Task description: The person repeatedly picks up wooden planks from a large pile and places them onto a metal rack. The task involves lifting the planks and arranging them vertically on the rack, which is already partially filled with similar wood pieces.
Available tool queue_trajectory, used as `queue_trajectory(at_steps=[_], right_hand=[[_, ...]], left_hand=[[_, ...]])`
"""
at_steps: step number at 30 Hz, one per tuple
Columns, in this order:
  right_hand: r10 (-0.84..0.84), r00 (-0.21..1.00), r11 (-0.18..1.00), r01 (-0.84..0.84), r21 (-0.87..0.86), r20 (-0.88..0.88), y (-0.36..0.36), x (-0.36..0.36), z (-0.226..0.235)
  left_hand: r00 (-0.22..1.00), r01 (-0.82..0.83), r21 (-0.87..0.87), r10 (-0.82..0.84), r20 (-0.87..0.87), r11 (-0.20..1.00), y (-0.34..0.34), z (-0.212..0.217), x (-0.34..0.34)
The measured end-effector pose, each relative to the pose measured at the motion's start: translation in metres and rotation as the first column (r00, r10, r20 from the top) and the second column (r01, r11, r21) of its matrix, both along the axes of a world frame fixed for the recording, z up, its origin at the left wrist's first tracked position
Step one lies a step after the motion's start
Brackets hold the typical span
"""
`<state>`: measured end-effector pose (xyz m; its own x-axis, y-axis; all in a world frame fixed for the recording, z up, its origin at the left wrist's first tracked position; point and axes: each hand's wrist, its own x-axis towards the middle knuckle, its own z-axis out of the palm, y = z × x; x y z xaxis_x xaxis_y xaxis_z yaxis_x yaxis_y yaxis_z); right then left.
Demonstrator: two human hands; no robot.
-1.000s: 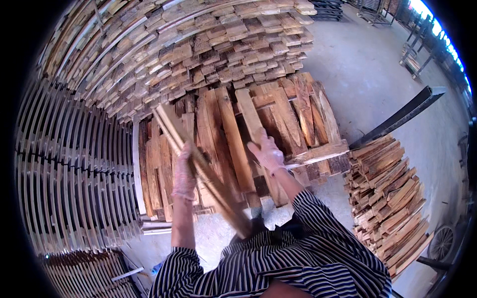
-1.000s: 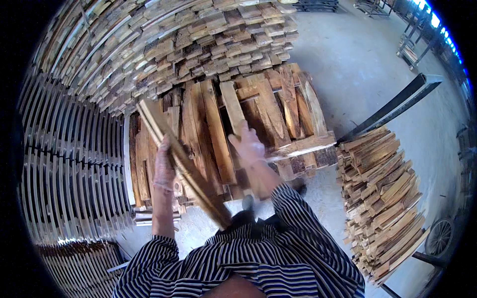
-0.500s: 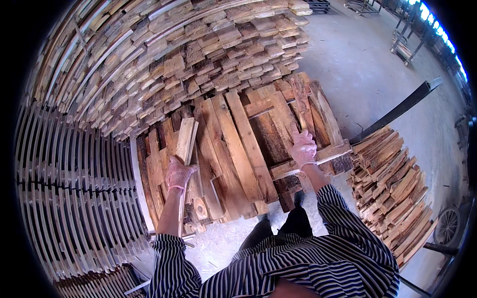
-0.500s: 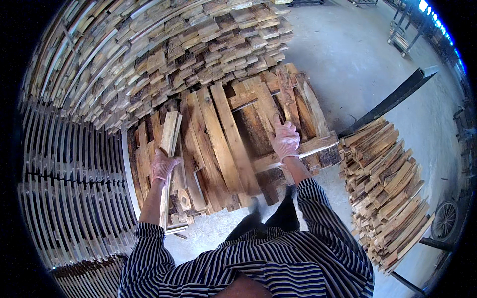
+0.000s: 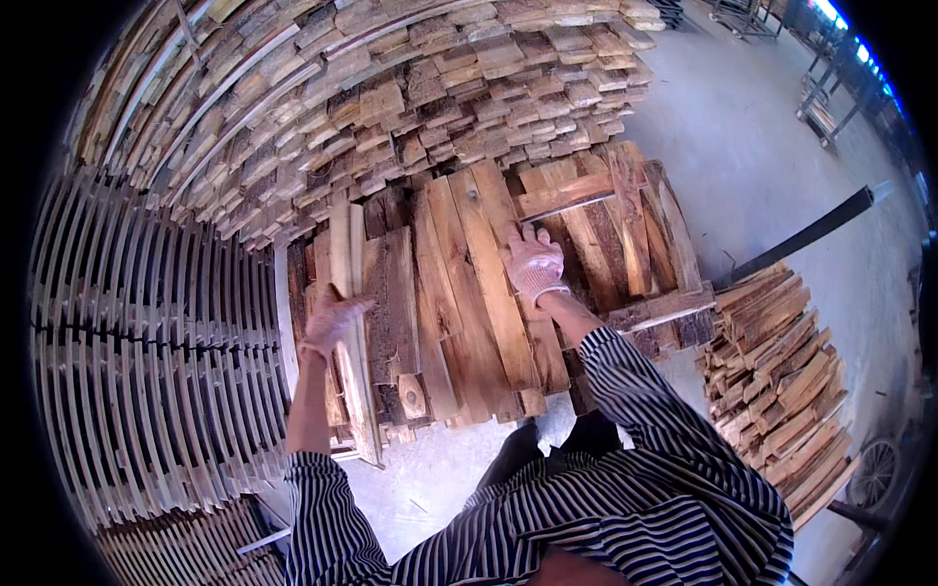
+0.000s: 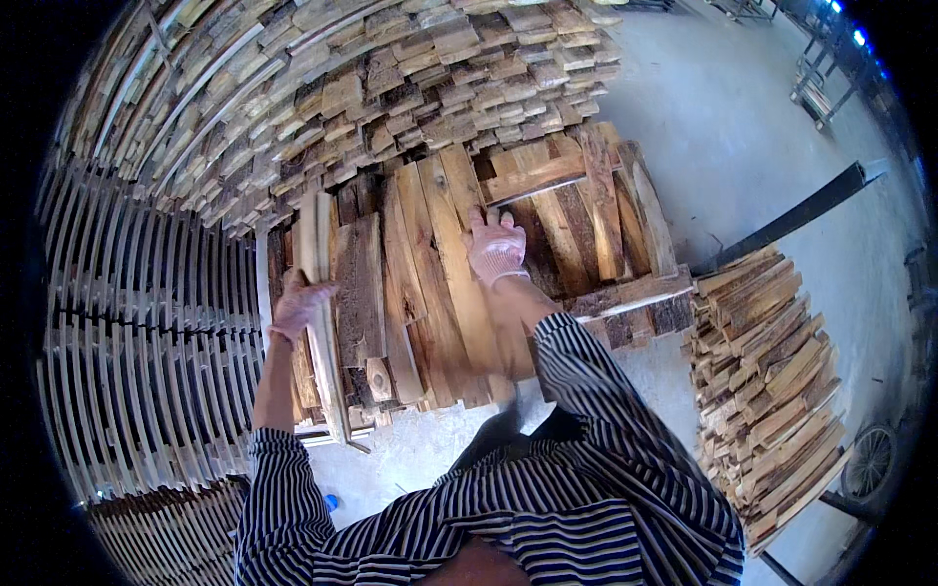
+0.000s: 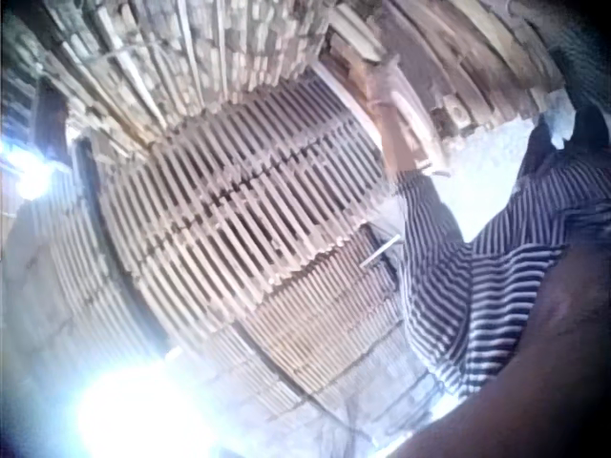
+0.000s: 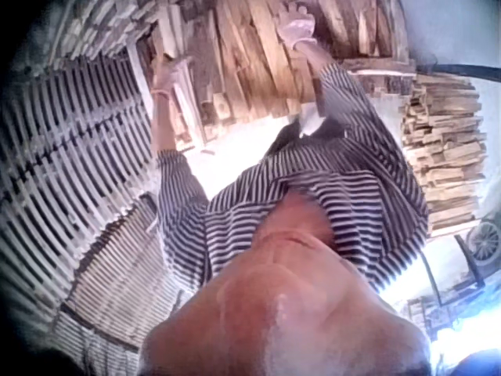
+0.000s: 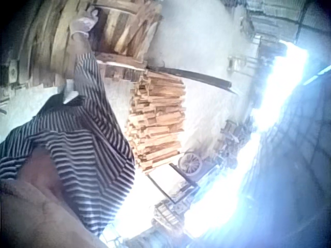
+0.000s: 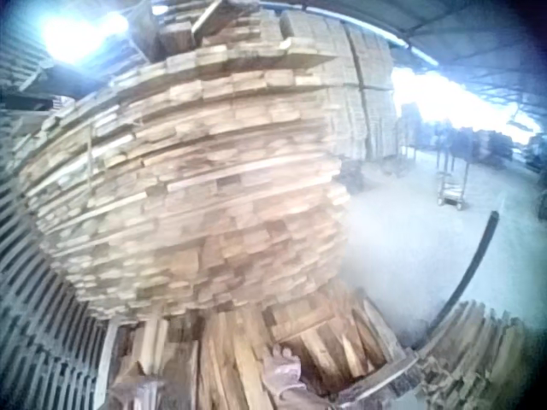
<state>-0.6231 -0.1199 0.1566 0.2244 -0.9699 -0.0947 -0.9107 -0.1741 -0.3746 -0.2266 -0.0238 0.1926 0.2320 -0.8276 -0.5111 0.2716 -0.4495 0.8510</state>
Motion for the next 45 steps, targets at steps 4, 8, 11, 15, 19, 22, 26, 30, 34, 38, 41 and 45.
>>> queue_trajectory(at_steps=[4,8,11,15,19,22,26,30,34,38,41,45], right_hand=[[0.007,0.974,0.992,-0.034,0.118,0.227,0.045,-0.012,0.04],[0.07,0.417,0.896,-0.425,0.126,0.906,0.115,-0.002,0.03],[-0.212,0.291,0.958,-0.125,0.257,0.933,0.112,-0.04,0.004],[-0.09,0.696,0.992,0.001,0.125,0.712,0.104,-0.079,0.011],[-0.256,0.936,0.962,0.222,0.16,0.242,0.052,-0.139,-0.022],[-0.173,0.954,0.983,0.153,0.098,0.243,0.029,-0.14,-0.057],[0.023,0.993,0.992,-0.037,0.122,0.116,0.018,-0.137,-0.043],[-0.504,0.824,0.853,0.427,-0.301,-0.26,-0.017,-0.192,-0.034],[-0.491,0.835,0.858,0.513,0.03,-0.25,-0.028,-0.235,-0.039],[-0.435,0.888,0.899,0.438,-0.017,-0.147,-0.015,-0.226,-0.021],[-0.317,0.948,0.944,0.319,0.08,-0.032,0.041,-0.182,0.002],[-0.099,0.994,0.993,0.102,0.065,-0.051,0.096,-0.124,-0.011]], left_hand=[[0.919,0.388,-0.135,-0.372,0.131,0.912,-0.027,0.065,-0.072],[0.968,0.25,-0.131,-0.25,0.02,0.959,-0.051,0.096,-0.209],[0.981,0.148,-0.103,-0.16,-0.112,0.984,-0.069,0.066,-0.287],[0.997,0.047,-0.219,-0.058,-0.045,0.975,-0.078,-0.048,-0.251],[0.996,0.061,-0.013,-0.062,-0.065,0.998,-0.079,-0.016,-0.297],[0.975,0.152,-0.162,-0.121,0.187,0.975,-0.08,0.008,-0.267],[0.672,0.169,0.138,-0.216,0.709,0.976,-0.065,-0.002,-0.162],[0.155,0.003,0.458,-0.453,0.878,0.889,-0.052,-0.004,-0.151],[0.238,0.053,0.457,-0.456,0.858,0.888,-0.057,-0.006,-0.171],[0.085,-0.082,0.499,-0.493,0.866,0.862,-0.055,-0.007,-0.185],[0.061,-0.095,0.504,-0.5,0.864,0.858,-0.054,-0.014,-0.18],[-0.048,-0.048,0.404,-0.406,0.913,0.914,-0.058,-0.026,-0.169]])
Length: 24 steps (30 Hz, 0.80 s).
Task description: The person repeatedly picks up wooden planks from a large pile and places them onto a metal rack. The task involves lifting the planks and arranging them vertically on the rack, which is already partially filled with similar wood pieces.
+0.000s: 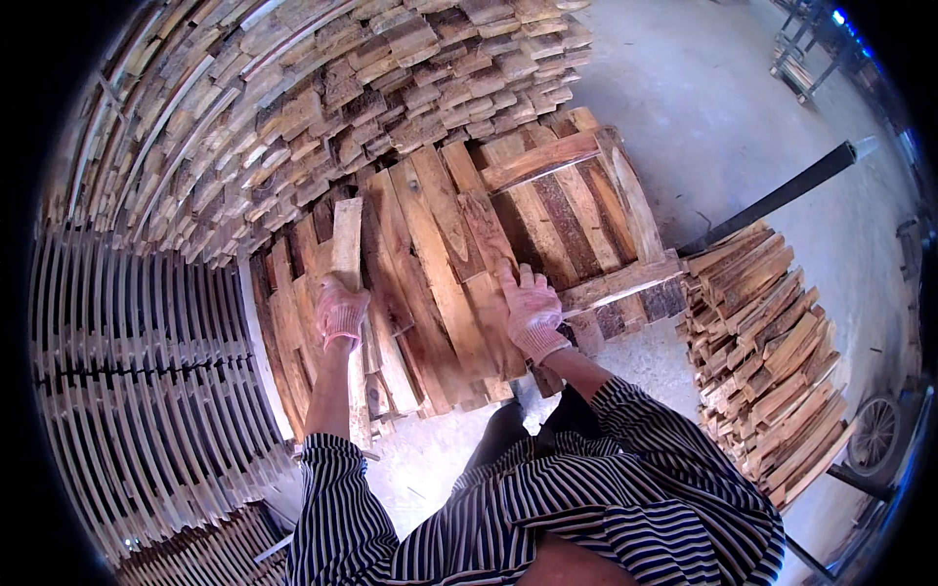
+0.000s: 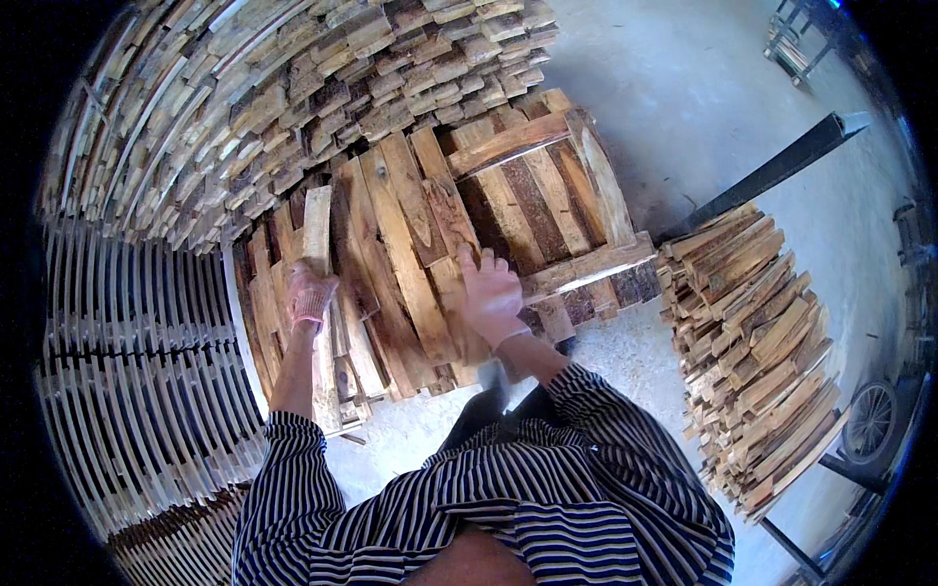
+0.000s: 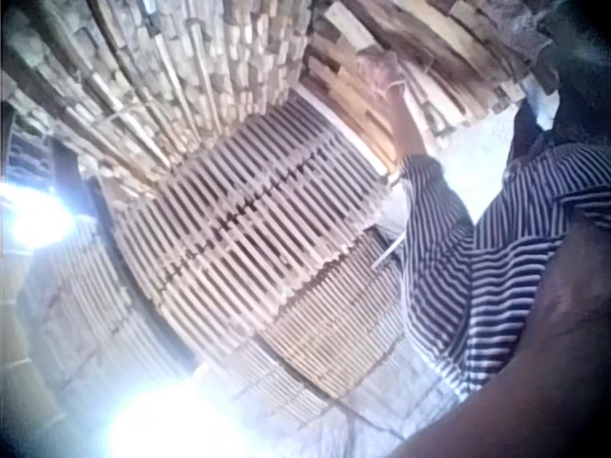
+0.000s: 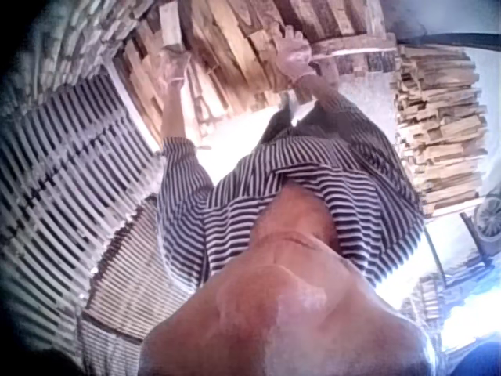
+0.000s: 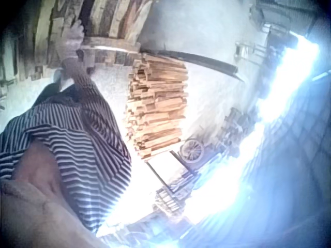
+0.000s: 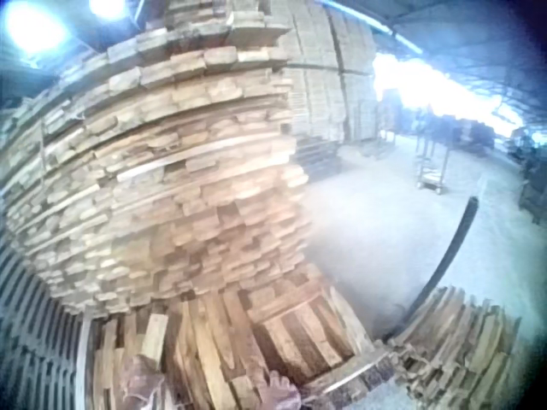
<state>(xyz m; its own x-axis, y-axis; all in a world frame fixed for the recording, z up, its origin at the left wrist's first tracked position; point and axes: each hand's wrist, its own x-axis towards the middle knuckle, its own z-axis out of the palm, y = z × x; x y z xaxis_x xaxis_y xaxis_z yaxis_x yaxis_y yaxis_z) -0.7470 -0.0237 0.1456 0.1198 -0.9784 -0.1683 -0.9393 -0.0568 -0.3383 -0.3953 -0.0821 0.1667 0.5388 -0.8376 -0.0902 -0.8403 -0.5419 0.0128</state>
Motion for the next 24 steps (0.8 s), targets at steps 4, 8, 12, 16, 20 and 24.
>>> queue_trajectory(at_steps=[4,8,12,16,20,24], right_hand=[[-0.014,0.994,0.995,0.004,-0.097,-0.108,0.0,0.008,0.007],[-0.011,0.992,0.998,0.02,-0.067,0.125,0.014,0.052,0.038],[0.102,0.857,0.986,-0.153,0.062,0.506,0.028,0.128,0.039],[0.211,0.945,0.966,-0.241,0.097,0.25,0.029,0.246,0.063],[0.169,0.966,0.983,-0.18,0.042,0.195,0.018,0.281,0.032],[0.131,0.952,0.955,-0.196,0.223,0.277,0.027,0.273,0.055]], left_hand=[[0.878,0.107,-0.151,-0.164,-0.45,0.983,0.0,0.014,0.035],[0.537,-0.097,-0.286,-0.192,-0.821,0.953,0.02,0.061,0.098],[0.487,-0.302,-0.043,0.116,-0.865,0.952,0.034,0.107,0.126],[0.346,-0.335,-0.066,0.058,-0.936,0.94,0.071,0.095,0.136],[0.173,-0.469,-0.094,-0.013,-0.985,0.878,0.083,0.085,0.104],[-0.112,-0.563,-0.003,-0.08,-0.991,0.826,0.121,0.072,0.122]])
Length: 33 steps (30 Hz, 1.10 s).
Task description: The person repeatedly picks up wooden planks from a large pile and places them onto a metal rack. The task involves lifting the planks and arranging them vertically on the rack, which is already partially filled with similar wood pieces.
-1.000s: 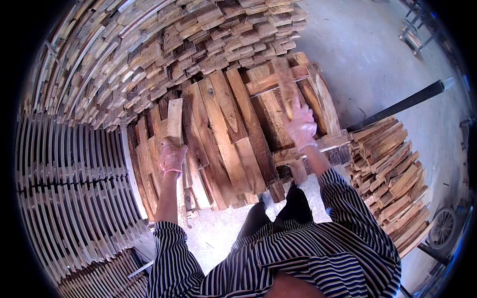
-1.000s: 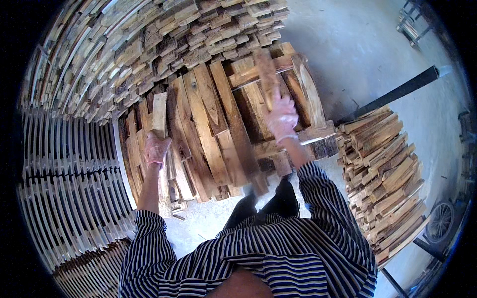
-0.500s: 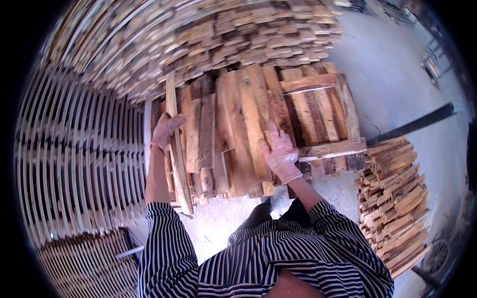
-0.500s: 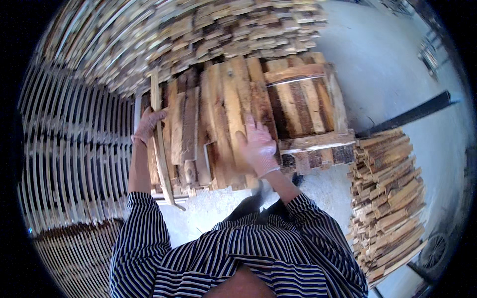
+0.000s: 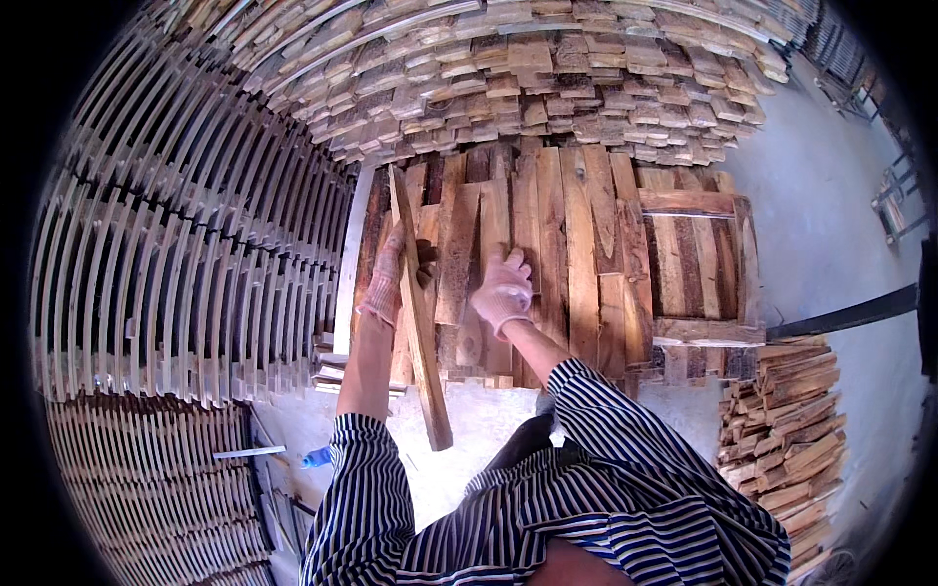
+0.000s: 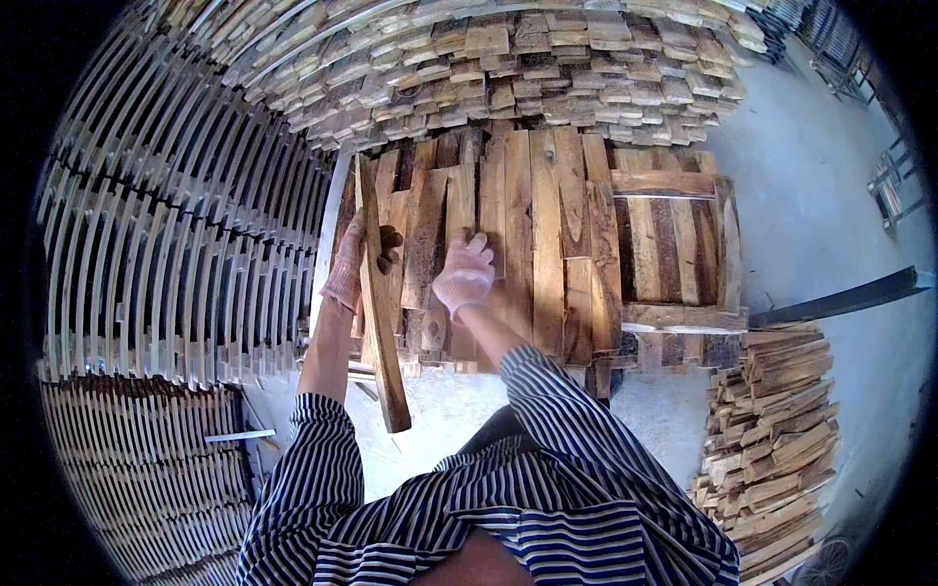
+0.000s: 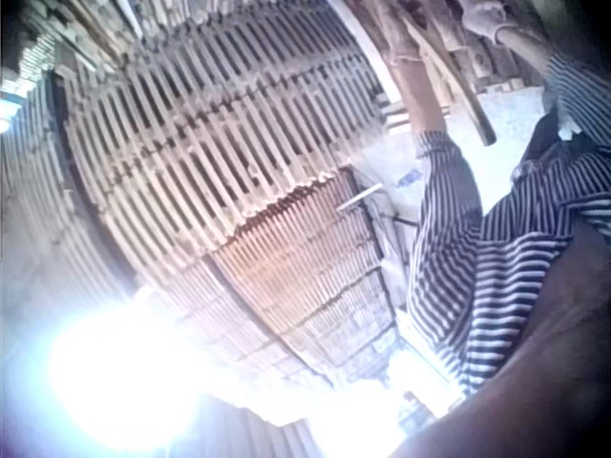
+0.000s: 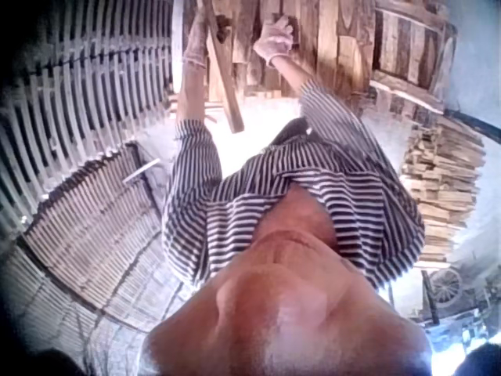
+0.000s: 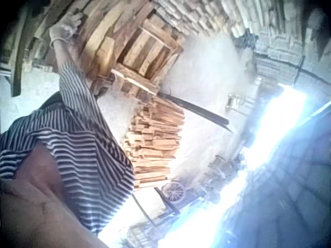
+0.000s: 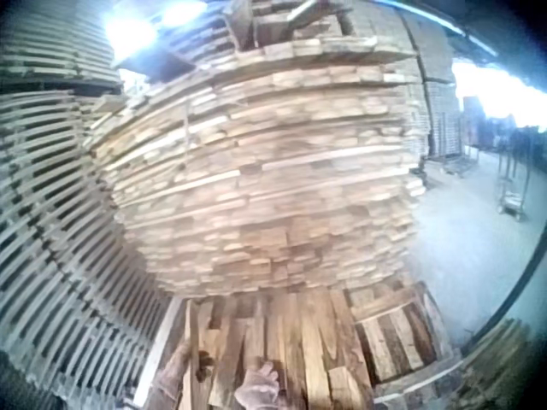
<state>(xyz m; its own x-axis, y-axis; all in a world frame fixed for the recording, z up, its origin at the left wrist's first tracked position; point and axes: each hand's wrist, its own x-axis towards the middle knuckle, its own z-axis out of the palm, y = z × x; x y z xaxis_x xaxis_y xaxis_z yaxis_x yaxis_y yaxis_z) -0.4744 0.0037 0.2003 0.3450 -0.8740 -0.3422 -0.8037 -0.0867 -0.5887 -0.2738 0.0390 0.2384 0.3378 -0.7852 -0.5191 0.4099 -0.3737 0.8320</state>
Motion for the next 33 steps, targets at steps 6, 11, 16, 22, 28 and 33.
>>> queue_trajectory(at_steps=[6,11,16,22,28,33], right_hand=[[-0.219,0.764,0.975,0.154,0.158,0.607,-0.041,-0.065,-0.042],[0.026,0.857,0.979,0.081,-0.185,0.515,-0.051,-0.109,-0.014],[-0.088,0.894,0.994,0.107,-0.019,0.44,-0.052,-0.22,0.04],[-0.379,0.874,0.919,0.393,0.016,0.303,-0.063,-0.304,0.023],[-0.388,0.92,0.894,0.389,-0.224,0.049,-0.142,-0.312,-0.041],[-0.335,0.941,0.932,0.339,-0.13,0.047,-0.154,-0.272,-0.05]], left_hand=[[0.959,0.041,-0.098,-0.067,-0.274,0.994,-0.053,-0.013,-0.065],[0.929,-0.033,-0.342,-0.098,-0.358,0.939,-0.099,-0.064,-0.156],[0.874,0.007,-0.355,-0.178,-0.452,0.935,-0.115,-0.059,-0.283],[0.961,0.27,-0.504,-0.194,0.199,0.82,-0.131,-0.081,-0.297],[0.025,0.034,0.117,-0.118,0.993,0.993,-0.111,-0.075,-0.149],[-0.001,-0.234,0.546,-0.561,0.828,0.805,-0.075,-0.1,-0.055]])
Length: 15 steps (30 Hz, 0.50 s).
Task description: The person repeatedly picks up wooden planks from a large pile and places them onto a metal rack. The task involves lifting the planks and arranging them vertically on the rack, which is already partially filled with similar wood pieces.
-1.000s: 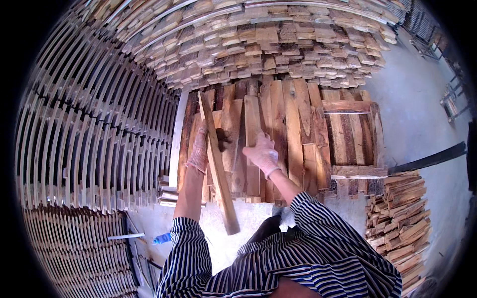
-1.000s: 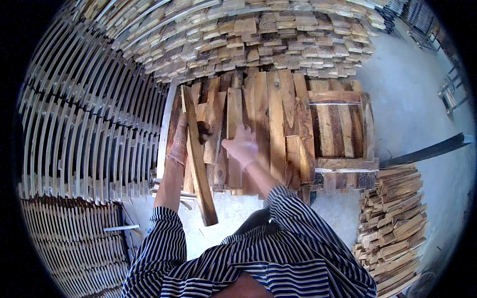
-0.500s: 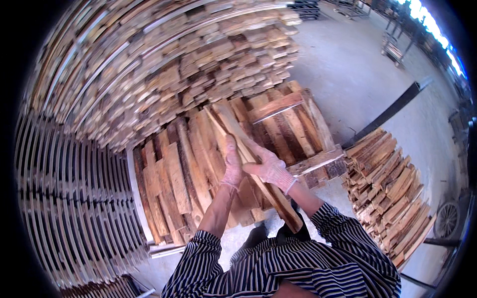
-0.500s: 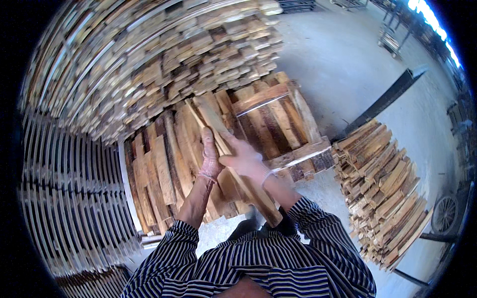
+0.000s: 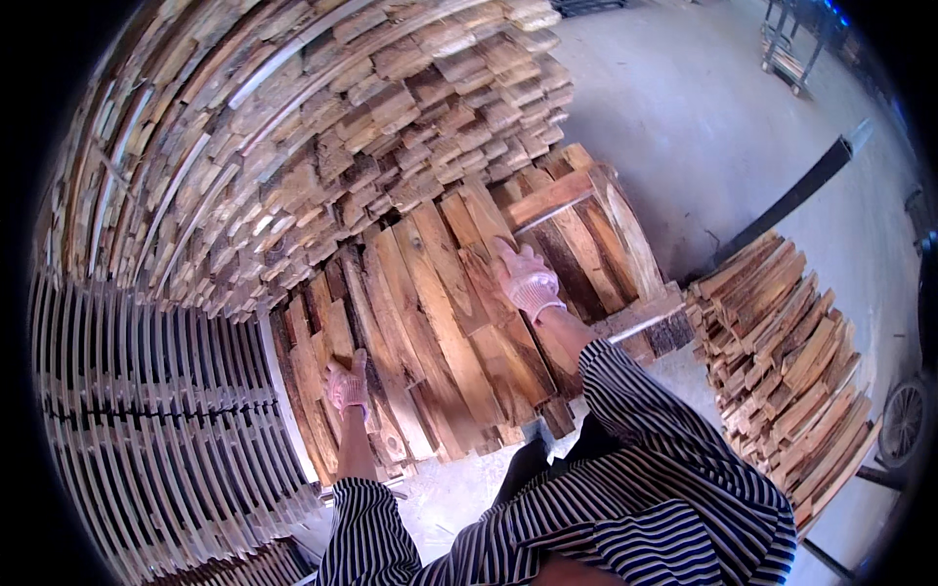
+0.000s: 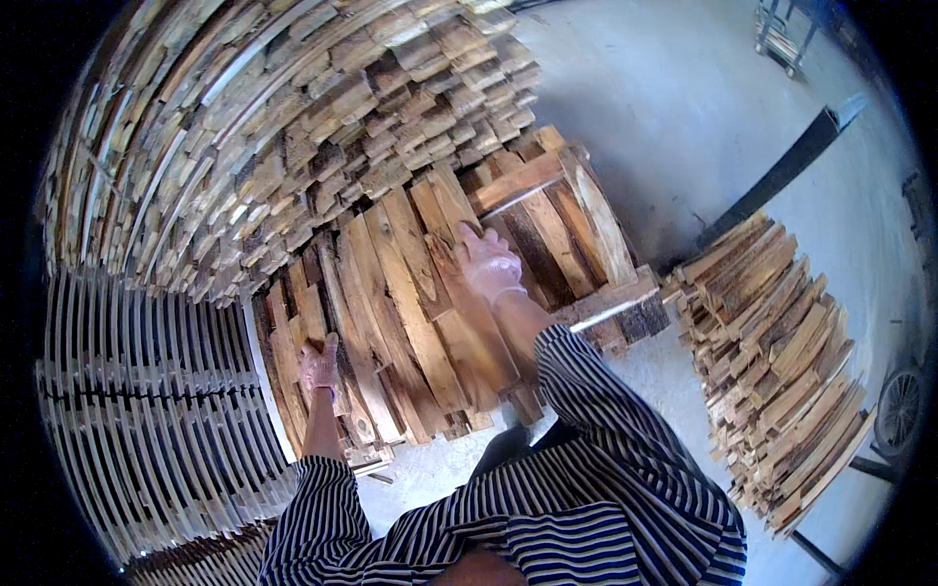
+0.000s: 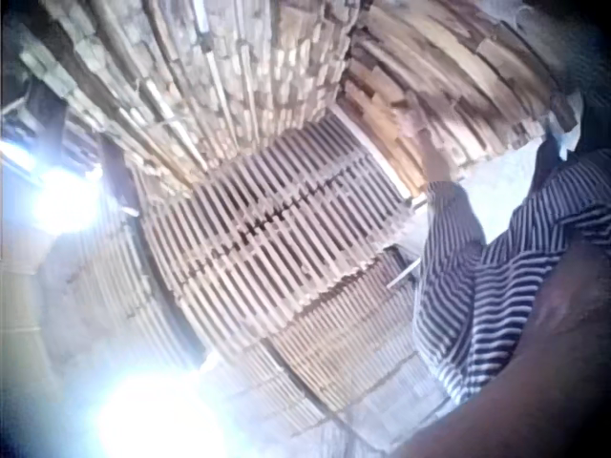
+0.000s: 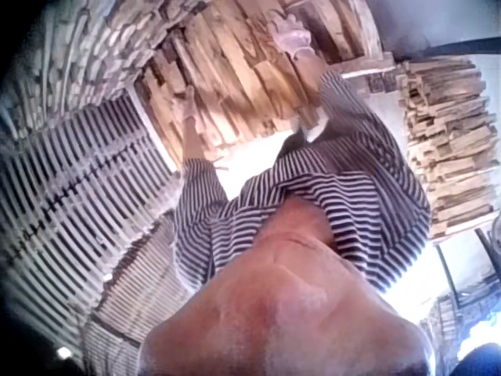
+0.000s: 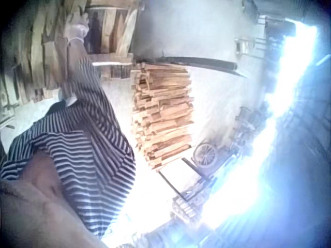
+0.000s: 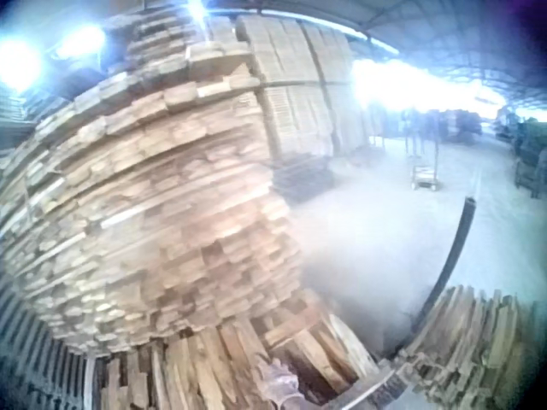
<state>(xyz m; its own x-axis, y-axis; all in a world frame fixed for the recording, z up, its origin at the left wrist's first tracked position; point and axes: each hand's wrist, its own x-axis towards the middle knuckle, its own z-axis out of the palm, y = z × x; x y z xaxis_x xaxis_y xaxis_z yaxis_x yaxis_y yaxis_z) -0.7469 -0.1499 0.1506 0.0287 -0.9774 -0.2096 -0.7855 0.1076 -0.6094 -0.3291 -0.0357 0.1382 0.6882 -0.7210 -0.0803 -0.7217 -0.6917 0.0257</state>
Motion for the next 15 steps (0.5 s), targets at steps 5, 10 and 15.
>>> queue_trajectory(at_steps=[5,10,15], right_hand=[[0.162,0.987,0.986,-0.161,-0.031,0.023,-0.008,-0.037,-0.006],[0.018,0.954,0.998,-0.033,-0.046,-0.298,0.002,-0.07,0.045],[-0.314,0.869,0.939,0.343,0.008,-0.382,0.01,-0.208,0.001]], left_hand=[[0.949,0.213,-0.383,-0.284,-0.139,0.899,-0.011,-0.002,-0.034],[0.481,-0.363,-0.329,-0.127,-0.867,0.871,-0.012,0.041,-0.061],[-0.428,-0.365,-0.153,-0.311,-0.849,0.919,-0.045,0.115,-0.24]])
